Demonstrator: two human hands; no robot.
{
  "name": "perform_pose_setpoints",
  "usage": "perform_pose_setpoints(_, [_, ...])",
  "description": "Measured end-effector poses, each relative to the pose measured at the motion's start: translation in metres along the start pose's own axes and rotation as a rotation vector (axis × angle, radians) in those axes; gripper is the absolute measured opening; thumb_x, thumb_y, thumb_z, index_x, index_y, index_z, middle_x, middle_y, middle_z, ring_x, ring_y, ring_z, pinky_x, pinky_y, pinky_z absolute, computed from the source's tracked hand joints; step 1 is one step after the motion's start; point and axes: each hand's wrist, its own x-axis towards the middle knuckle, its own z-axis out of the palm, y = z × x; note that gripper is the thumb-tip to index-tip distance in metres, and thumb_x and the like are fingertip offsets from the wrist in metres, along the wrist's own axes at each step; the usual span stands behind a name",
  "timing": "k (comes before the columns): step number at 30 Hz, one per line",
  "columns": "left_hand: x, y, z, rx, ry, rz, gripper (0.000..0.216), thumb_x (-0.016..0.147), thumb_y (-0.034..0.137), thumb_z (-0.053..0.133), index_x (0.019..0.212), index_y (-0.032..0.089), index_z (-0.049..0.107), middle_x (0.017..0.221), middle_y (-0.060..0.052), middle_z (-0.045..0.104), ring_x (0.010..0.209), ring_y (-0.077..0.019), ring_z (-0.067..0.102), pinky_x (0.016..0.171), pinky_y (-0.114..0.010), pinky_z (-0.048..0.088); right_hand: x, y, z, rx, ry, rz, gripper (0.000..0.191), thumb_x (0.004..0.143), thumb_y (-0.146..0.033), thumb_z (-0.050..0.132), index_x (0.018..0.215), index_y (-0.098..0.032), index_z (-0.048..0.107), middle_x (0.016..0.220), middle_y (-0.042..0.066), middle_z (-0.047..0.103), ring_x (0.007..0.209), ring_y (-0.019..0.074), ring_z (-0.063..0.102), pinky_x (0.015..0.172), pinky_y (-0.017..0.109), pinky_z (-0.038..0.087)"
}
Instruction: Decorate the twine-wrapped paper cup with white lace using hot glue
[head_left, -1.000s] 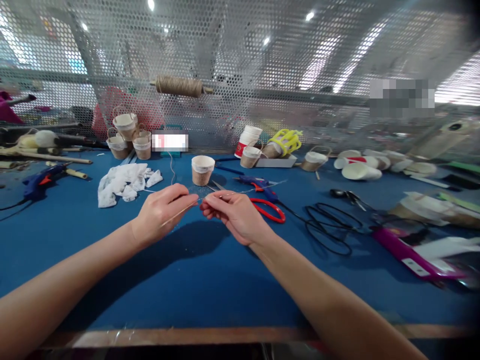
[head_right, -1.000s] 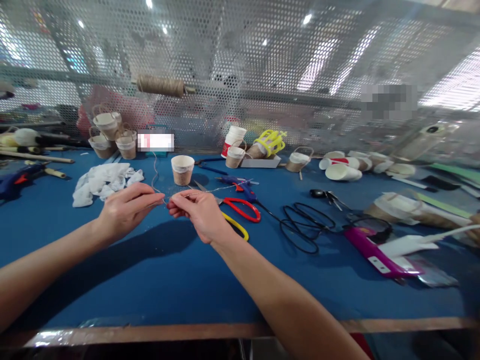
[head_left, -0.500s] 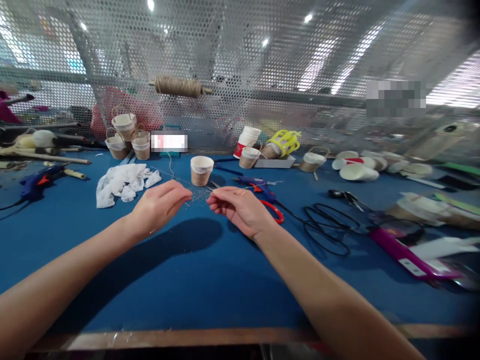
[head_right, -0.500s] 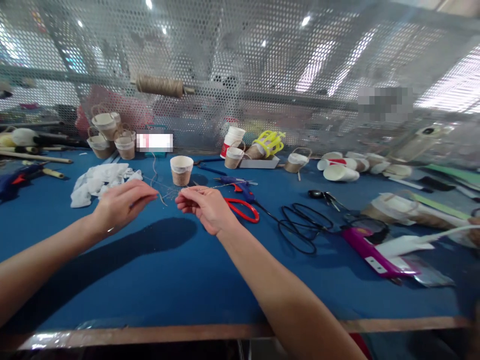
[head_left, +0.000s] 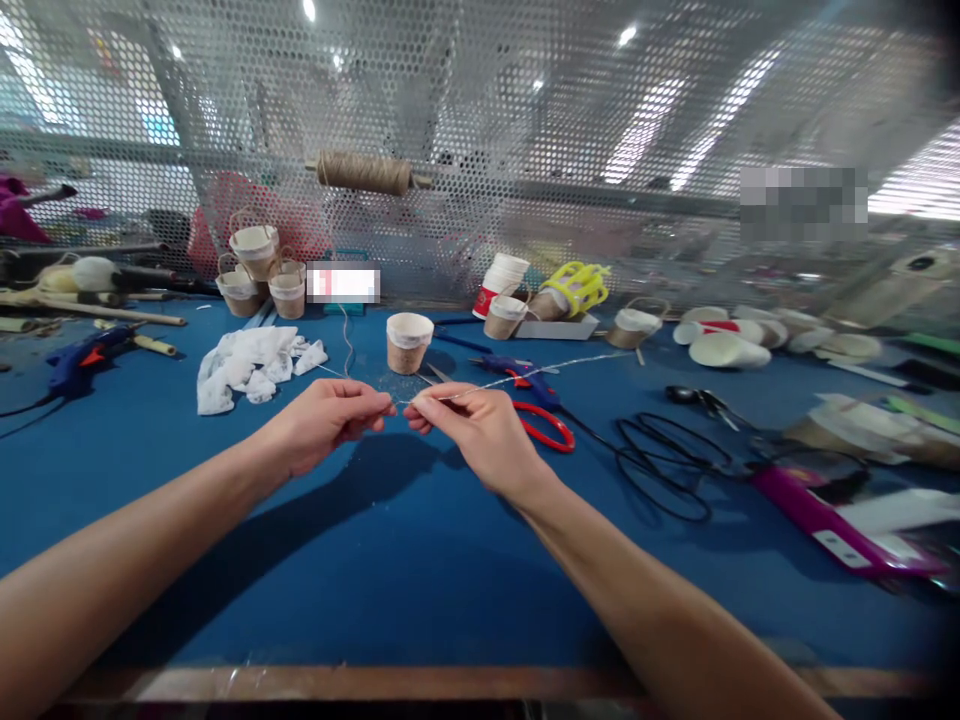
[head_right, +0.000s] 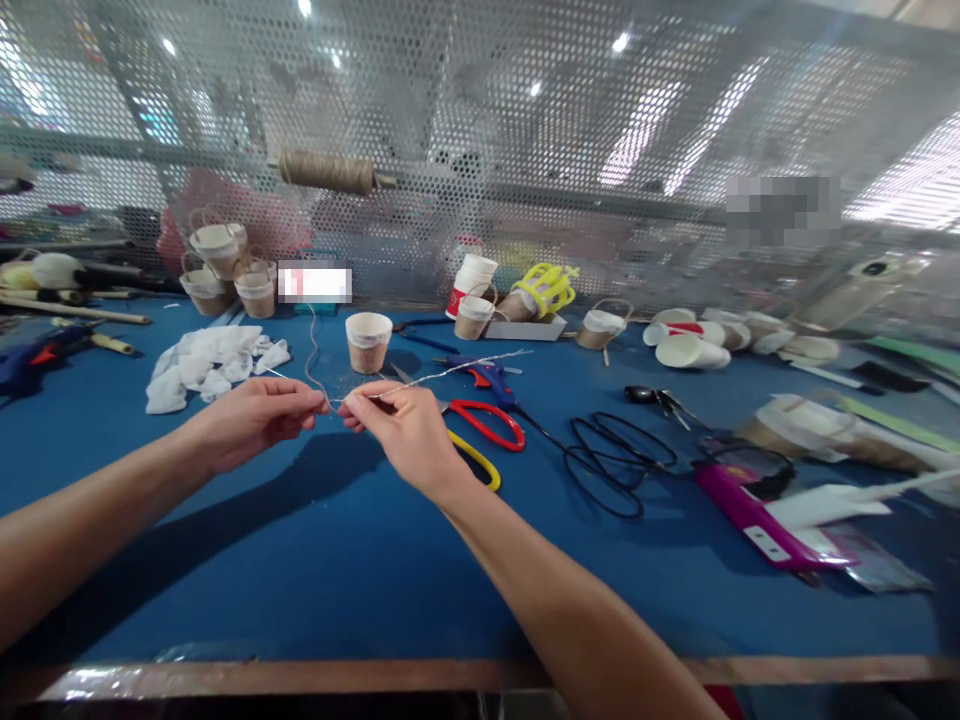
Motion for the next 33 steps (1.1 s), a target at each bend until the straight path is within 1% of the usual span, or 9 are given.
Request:
perform_pose_setpoints(1, [0.000, 0.001, 0.000, -0.121, -0.039, -0.119, 0.021, 0.075, 0.030, 0.060, 0.064, 0.013, 0.062, 0.053, 0.000, 0.057, 0.045, -0.0069, 0.044, 0.045, -0.020, 0.034, 0.000, 0.000, 0.001, -0.011, -0.002, -0.009, 0.011, 0.071, -0.026, 0.066, 0.066, -0.018, 0.070, 0.068, 0.002, 0.067, 0.062, 0.0137, 0.061, 0.064, 0.031, 0.051])
perform_pose_setpoints(3, [0.000, 0.003, 0.002, -0.212, -0.025, -0.160, 0.019, 0.072, 0.029, 0.062, 0.063, 0.013, 0.061, 0.052, 0.001, 0.055, 0.045, -0.0060, 0.042, 0.046, -0.020, 0.033, -0.001, 0.000, 0.002, 0.031, -0.004, 0.010, 0.012, 0.071, -0.028, 0.067, 0.066, -0.018, 0.069, 0.067, 0.003, 0.067, 0.061, 0.0136, 0.061, 0.064, 0.031, 0.052])
perform_pose_setpoints(10, [-0.007, -0.004, 0.012, 0.292, 0.192, 0.390, 0.013, 0.079, 0.025, 0.057, 0.078, 0.014, 0.065, 0.071, -0.002, 0.066, 0.061, -0.0107, 0.055, 0.056, -0.022, 0.043, 0.000, 0.004, 0.003, 0.379, -0.076, 0.290, 0.018, 0.062, -0.031, 0.076, 0.069, -0.017, 0.066, 0.062, 0.000, 0.067, 0.060, 0.0091, 0.061, 0.061, 0.023, 0.048])
perform_pose_setpoints(15, [-0.004, -0.017, 0.007, 0.694, 0.285, 0.906, 0.013, 0.084, 0.020, 0.053, 0.079, 0.014, 0.064, 0.069, -0.004, 0.064, 0.063, -0.0123, 0.054, 0.059, -0.023, 0.045, 0.000, 0.003, 0.003, 0.408, -0.097, 0.340, 0.020, 0.059, -0.032, 0.077, 0.066, -0.016, 0.065, 0.061, 0.000, 0.066, 0.058, 0.0087, 0.059, 0.057, 0.023, 0.046])
perform_pose_setpoints(17, [-0.002, -0.019, 0.006, 0.758, 0.280, 0.987, 0.014, 0.085, 0.022, 0.053, 0.079, 0.014, 0.063, 0.069, -0.005, 0.064, 0.065, -0.0129, 0.054, 0.060, -0.024, 0.045, 0.001, 0.003, 0.003, 0.352, -0.079, 0.301, 0.020, 0.059, -0.032, 0.077, 0.063, -0.016, 0.065, 0.059, -0.001, 0.064, 0.055, 0.0084, 0.057, 0.056, 0.024, 0.045])
perform_pose_setpoints(20, [-0.004, -0.014, 0.008, 0.655, 0.232, 0.847, 0.015, 0.084, 0.026, 0.055, 0.079, 0.015, 0.064, 0.070, -0.005, 0.064, 0.064, -0.0128, 0.053, 0.060, -0.025, 0.044, 0.001, 0.004, 0.003, 0.225, -0.015, 0.154, 0.019, 0.061, -0.033, 0.075, 0.063, -0.017, 0.065, 0.059, -0.001, 0.063, 0.056, 0.0101, 0.056, 0.059, 0.027, 0.047])
perform_pose_setpoints(27, [-0.009, 0.007, 0.013, -0.396, -0.095, -0.101, 0.023, 0.070, 0.034, 0.067, 0.064, 0.013, 0.060, 0.046, 0.004, 0.048, 0.042, -0.0047, 0.037, 0.043, -0.018, 0.028, -0.005, -0.001, 0.004, -0.019, 0.027, -0.094, 0.012, 0.075, -0.030, 0.064, 0.070, -0.019, 0.065, 0.068, 0.002, 0.064, 0.065, 0.0144, 0.058, 0.068, 0.032, 0.049])
perform_pose_setpoints(30, [-0.007, 0.006, 0.013, -0.626, -0.235, -0.213, 0.025, 0.066, 0.036, 0.071, 0.066, 0.013, 0.060, 0.041, 0.007, 0.042, 0.038, -0.0025, 0.029, 0.041, -0.017, 0.024, -0.005, -0.001, 0.003, 0.035, -0.007, -0.095, 0.013, 0.074, -0.032, 0.064, 0.070, -0.019, 0.066, 0.068, 0.001, 0.064, 0.065, 0.0140, 0.058, 0.069, 0.032, 0.048])
perform_pose_setpoints(33, [-0.004, -0.001, 0.012, -0.449, -0.192, -0.145, 0.031, 0.077, 0.042, 0.058, 0.065, 0.013, 0.058, 0.041, 0.006, 0.045, 0.036, -0.0036, 0.031, 0.041, -0.018, 0.027, 0.002, 0.003, -0.001, 0.212, 0.034, 0.050, 0.015, 0.067, -0.032, 0.071, 0.066, -0.019, 0.066, 0.066, 0.000, 0.064, 0.061, 0.0122, 0.057, 0.066, 0.030, 0.047])
